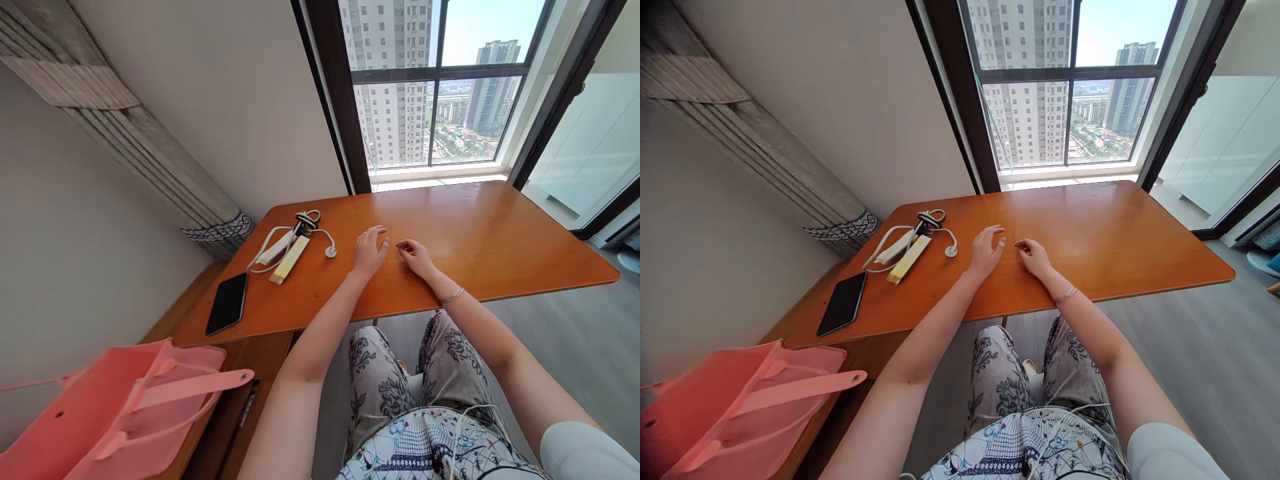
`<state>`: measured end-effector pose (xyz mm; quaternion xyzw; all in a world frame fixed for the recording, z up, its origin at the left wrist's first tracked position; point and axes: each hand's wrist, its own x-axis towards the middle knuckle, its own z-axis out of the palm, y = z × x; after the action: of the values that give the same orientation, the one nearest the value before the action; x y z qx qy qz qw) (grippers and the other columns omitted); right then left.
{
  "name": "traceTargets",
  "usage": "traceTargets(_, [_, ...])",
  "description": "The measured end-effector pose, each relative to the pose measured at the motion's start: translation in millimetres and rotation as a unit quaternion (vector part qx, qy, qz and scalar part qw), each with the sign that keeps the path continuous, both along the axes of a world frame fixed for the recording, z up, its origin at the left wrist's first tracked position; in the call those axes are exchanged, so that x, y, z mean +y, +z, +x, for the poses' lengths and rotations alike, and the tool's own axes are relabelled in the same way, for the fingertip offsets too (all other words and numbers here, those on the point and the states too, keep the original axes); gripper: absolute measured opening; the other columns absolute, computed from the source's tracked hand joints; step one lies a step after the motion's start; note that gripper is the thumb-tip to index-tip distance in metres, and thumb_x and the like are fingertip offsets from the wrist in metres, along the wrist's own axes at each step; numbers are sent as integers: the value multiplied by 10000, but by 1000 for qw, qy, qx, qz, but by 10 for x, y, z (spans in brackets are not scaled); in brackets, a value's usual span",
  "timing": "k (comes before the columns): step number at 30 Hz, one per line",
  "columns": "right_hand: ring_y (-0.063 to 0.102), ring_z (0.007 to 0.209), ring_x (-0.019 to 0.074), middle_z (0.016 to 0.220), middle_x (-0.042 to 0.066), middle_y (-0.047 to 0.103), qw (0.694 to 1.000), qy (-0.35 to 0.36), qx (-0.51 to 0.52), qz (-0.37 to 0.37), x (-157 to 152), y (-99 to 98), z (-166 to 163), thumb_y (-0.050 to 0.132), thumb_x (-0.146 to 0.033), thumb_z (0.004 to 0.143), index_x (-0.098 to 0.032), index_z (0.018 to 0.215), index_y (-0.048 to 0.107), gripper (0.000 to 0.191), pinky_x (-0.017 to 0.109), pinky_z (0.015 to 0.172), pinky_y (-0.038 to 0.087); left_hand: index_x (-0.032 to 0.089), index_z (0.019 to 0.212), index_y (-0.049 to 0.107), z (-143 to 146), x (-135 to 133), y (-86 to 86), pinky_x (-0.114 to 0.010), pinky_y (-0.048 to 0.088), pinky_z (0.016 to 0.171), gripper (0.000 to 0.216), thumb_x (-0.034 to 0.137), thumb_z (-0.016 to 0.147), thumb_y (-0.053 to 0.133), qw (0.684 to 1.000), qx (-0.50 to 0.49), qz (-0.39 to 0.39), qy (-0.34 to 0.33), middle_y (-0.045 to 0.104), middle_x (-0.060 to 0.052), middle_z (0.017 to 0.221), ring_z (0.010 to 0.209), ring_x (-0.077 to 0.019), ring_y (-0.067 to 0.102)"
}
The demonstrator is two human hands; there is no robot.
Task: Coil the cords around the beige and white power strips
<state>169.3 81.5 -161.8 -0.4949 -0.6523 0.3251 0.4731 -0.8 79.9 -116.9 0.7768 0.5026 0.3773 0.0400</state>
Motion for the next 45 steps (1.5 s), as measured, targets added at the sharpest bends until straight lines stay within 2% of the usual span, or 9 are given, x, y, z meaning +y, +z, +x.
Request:
traceTargets(3, [644,868,171,1034,84,703,1000,-7,-2,11,-2,-1,6,547,-238,825,-177,972,696,217,343,871,528,170,1185,604,119,-49,-159,-435,393,1108,311,262,915,480,998,30,-10,-46,641,-130,1314,1269,-247,562])
traceTargets(7, [642,854,161,1020,77,686,1000,-8,-8,18,-10,-15,-6,558,-200,811,-180,975,689,211,336,861,536,185,1189,600,90,-54,-259,-435,436,1071,315,207,896,487,997,42,-28,-51,658,-118,1273,1227,-248,586])
traceTargets(15, [640,869,157,1012,70,680,999,-1,-33,17,-3,-32,7,557,-146,804,-184,953,685,200,340,875,536,181,1141,608,58,-28,-299,-383,496,1003,306,133,859,499,996,30,-59,-53,662,-109,1208,1120,-224,630])
traceTargets(30, [652,883,144,993,49,680,995,17,-94,14,8,-82,16,592,-146,840,-197,957,698,166,307,862,545,216,1023,657,26,40,-410,-308,544,839,248,114,845,517,997,23,-48,-58,683,-61,1138,944,-180,670])
traceTargets(45, [657,919,167,1017,70,692,988,30,-153,11,-46,-21,9,587,-146,862,-189,1000,714,192,310,882,525,197,964,660,4,67,-425,-294,535,805,216,96,837,517,997,-3,-58,-59,681,-61,1078,897,-169,662])
